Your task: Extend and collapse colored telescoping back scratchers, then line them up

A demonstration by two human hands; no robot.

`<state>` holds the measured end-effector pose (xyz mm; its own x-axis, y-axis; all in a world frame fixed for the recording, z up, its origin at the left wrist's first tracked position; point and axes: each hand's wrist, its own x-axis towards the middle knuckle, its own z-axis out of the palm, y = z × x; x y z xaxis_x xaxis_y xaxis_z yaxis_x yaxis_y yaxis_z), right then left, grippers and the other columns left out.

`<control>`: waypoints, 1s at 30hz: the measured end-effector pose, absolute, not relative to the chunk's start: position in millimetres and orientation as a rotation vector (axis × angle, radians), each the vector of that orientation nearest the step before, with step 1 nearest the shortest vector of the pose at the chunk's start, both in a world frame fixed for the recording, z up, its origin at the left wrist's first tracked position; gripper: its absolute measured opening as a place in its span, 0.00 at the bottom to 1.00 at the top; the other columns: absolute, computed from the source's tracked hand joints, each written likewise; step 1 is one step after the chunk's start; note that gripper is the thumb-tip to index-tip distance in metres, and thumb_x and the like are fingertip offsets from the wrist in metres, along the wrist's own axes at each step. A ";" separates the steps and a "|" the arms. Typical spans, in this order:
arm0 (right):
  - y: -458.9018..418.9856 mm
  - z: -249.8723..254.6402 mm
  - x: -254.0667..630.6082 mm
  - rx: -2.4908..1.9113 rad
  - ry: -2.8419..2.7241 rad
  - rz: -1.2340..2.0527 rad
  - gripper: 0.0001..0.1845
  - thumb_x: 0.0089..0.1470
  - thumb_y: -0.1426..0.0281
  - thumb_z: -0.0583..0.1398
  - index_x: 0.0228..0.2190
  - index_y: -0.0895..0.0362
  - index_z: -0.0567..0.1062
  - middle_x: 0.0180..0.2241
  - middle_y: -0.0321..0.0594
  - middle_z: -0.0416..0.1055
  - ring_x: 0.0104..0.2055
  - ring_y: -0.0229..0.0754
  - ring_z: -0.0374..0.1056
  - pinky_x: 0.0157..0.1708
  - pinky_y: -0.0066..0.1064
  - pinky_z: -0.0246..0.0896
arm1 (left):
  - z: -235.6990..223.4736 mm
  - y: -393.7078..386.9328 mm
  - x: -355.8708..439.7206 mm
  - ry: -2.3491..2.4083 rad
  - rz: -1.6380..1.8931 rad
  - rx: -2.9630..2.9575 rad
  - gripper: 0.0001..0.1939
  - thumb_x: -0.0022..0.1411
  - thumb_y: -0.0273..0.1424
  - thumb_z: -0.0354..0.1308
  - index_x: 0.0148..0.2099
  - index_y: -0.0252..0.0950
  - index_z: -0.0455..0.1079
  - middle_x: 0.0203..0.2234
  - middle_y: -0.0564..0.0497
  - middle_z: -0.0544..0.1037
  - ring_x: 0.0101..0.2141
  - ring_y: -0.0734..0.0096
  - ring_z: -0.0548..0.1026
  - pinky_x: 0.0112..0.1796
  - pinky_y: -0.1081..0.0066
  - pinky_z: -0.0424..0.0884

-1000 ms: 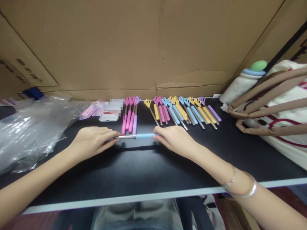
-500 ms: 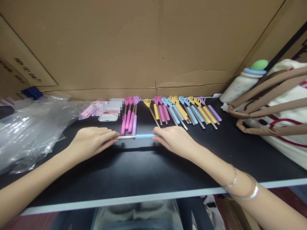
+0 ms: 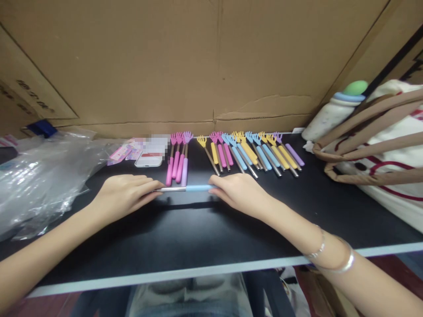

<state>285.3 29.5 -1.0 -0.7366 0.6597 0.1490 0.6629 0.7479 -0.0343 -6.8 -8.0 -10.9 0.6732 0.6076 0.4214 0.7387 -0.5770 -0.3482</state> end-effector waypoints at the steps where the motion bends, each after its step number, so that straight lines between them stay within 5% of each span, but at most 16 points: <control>1: 29.4 -1.0 285.3 -1.059 -2.796 -0.032 0.15 0.62 0.61 0.46 0.34 0.55 0.68 0.26 0.37 0.72 0.28 0.39 0.69 0.27 0.26 0.52 | -11.1 -7.9 -6.6 -1.036 -0.354 -2.384 0.14 0.67 0.37 0.44 0.37 0.40 0.69 0.22 0.57 0.74 0.23 0.74 0.71 0.23 0.73 0.55; 30: 29.4 -3.2 282.9 -1.073 -2.679 0.289 0.15 0.61 0.62 0.47 0.34 0.55 0.69 0.22 0.36 0.69 0.23 0.36 0.64 0.26 0.25 0.49 | -11.6 -10.8 -5.1 -1.050 -0.361 -2.333 0.14 0.67 0.38 0.45 0.36 0.40 0.69 0.21 0.58 0.72 0.22 0.74 0.70 0.23 0.72 0.54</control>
<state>282.9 29.4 -3.2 -0.7010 0.6976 0.1482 0.6500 0.7105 -0.2696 -5.1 -10.8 -11.6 0.6588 0.6042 0.4483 0.7521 -0.5429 -0.3736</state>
